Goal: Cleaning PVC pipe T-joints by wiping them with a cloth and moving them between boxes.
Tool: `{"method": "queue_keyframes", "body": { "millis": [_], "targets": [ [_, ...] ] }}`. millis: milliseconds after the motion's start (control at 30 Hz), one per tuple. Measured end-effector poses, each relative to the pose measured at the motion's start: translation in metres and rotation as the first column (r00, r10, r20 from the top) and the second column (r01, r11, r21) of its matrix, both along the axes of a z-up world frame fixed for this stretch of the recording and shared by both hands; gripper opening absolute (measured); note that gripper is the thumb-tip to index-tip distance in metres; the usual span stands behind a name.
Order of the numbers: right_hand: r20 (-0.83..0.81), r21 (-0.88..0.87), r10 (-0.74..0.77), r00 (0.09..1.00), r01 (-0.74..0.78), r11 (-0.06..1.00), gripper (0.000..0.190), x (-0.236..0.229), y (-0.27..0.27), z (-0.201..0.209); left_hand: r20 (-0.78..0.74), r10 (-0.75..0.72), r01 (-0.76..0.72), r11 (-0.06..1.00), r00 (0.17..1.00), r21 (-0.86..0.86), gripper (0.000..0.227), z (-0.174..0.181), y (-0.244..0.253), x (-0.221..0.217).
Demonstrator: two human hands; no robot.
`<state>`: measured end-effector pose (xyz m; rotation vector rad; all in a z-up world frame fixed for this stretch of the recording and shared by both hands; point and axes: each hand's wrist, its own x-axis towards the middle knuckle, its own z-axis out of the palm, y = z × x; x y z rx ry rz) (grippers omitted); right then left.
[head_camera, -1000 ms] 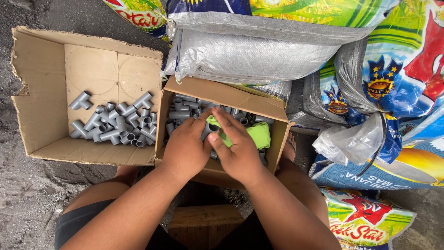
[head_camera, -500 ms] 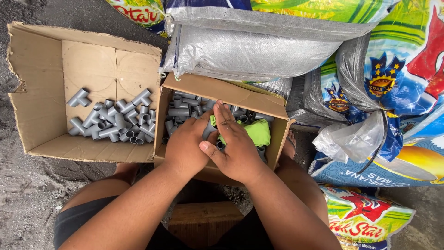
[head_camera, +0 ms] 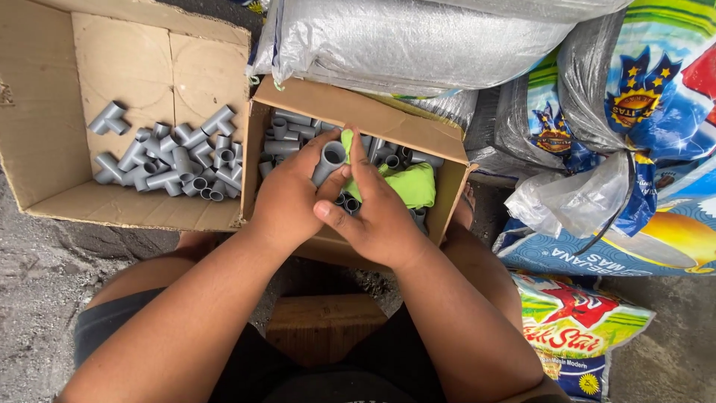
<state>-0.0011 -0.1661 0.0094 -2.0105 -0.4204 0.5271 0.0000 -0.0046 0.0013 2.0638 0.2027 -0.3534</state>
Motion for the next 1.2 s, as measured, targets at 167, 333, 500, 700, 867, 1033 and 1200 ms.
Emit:
{"method": "queue_keyframes", "body": {
  "millis": [167,333,500,700,867,1033,1200],
  "targets": [
    [0.178,0.057,-0.006,0.984,-0.004,0.998,0.089,-0.001,-0.001,-0.012,-0.006,0.087,-0.086,0.976,0.996,-0.201,0.050,0.006,-0.003,-0.001],
    [0.224,0.026,0.024,0.974,-0.030,0.999,0.085,-0.011,0.008,-0.021,0.094,0.191,-0.130,0.886,0.977,-0.444,0.045,-0.015,0.004,0.000],
    [0.201,0.016,0.019,0.979,-0.023,1.000,0.087,-0.002,0.001,-0.012,0.011,0.165,-0.136,0.849,0.986,-0.510,0.044,0.005,-0.001,-0.003],
    [0.085,0.138,-0.026,0.996,0.014,0.990,0.093,-0.004,0.003,-0.008,0.098,0.115,-0.057,0.883,0.988,-0.466,0.050,-0.006,-0.001,-0.005],
    [-0.091,0.269,0.062,0.994,-0.036,0.963,0.101,-0.018,0.021,0.009,0.093,0.209,-0.134,0.852,0.974,-0.505,0.047,-0.019,-0.010,-0.014],
    [-0.147,0.300,-0.033,0.989,0.076,0.951,0.094,-0.003,0.005,-0.021,0.309,0.085,0.022,0.944,0.947,-0.328,0.048,-0.024,-0.020,-0.016],
    [-0.485,0.584,-0.365,0.795,0.605,0.542,0.067,0.004,-0.003,-0.076,0.178,-0.011,0.062,0.956,0.984,-0.285,0.047,-0.029,-0.029,-0.022]
  ]
}}
